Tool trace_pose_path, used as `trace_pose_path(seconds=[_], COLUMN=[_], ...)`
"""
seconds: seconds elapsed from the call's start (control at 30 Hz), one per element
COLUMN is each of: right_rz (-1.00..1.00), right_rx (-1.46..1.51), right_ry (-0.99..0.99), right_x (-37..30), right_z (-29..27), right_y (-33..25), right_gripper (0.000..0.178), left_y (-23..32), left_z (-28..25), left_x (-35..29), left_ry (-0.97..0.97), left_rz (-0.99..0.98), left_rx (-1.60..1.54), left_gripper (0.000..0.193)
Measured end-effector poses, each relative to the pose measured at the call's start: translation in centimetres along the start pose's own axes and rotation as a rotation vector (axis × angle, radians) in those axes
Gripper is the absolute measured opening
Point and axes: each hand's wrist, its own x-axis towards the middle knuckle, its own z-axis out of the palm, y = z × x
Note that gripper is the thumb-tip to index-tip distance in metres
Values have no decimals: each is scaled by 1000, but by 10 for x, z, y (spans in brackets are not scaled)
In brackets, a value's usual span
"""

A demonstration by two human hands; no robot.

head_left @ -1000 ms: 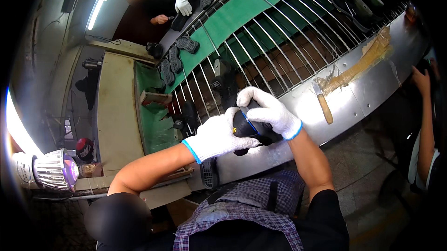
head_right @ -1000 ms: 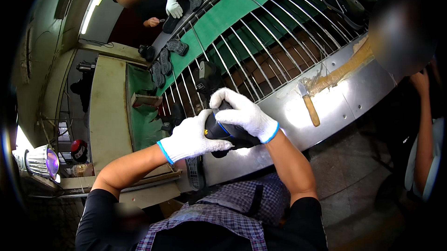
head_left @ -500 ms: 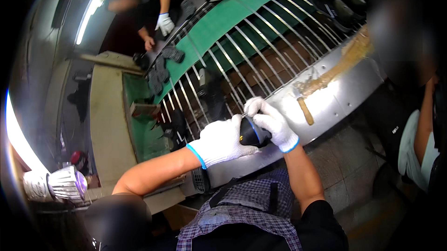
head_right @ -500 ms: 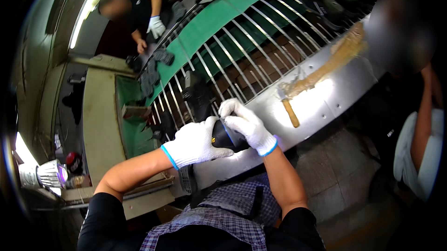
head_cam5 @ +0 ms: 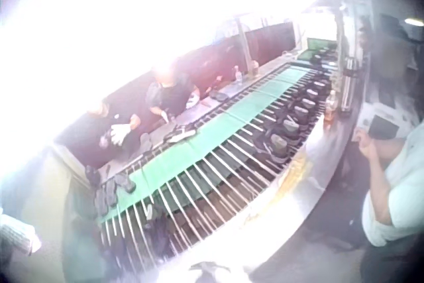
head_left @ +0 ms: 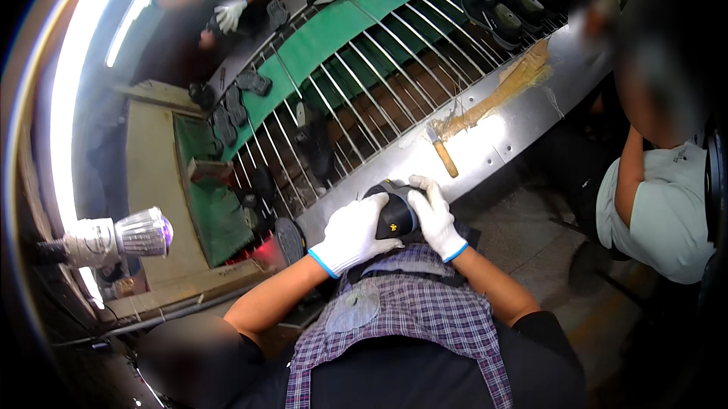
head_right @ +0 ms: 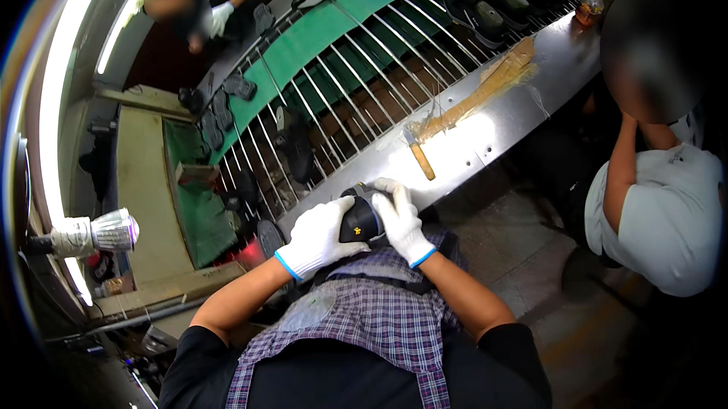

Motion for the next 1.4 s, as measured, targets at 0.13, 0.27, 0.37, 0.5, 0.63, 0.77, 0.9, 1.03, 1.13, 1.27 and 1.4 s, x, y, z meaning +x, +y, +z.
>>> trace_pose_path(seconds=[0.13, 0.27, 0.37, 0.5, 0.63, 0.77, 0.9, 1.03, 1.13, 1.27, 1.4], right_rz=[400, 637, 756, 899, 1178, 1284, 1120, 775, 614, 480, 641], right_rx=[426, 484, 476, 410, 244, 358, 351, 276, 118, -255, -336], right_ry=[-279, -481, -550, -525, -575, -626, -485, -357, -300, -253, -793], right_x=[-15, -19, -25, -35, -33, -29, -32, 55, 134, 334, 333], right_z=[-14, -19, -20, -18, -38, -49, -11, -1, -11, -101, 13], right_y=[-1, -4, -11, -6, -4, 22, -24, -62, -73, 36, 52], right_gripper=[55, 71, 69, 61, 41, 43, 52, 64, 59, 52, 31], left_y=[-18, -28, -25, -20, -7, 2, -11, -37, -39, 22, 177], left_z=[45, 96, 99, 112, 121, 134, 122, 214, 273, 425, 475], left_x=[-34, -60, -67, -79, -80, -91, -142, -198, -250, -305, -308], left_ry=[309, 440, 428, 526, 464, 527, 573, 825, 629, 546, 400], left_rz=[258, 265, 306, 324, 380, 352, -63, -654, -1082, -1800, -2231], left_rx=[-98, -260, -321, -331, -270, -212, -505, -530, -722, -1073, -1450], left_gripper=[87, 73, 73, 67, 60, 61, 67, 71, 70, 71, 57])
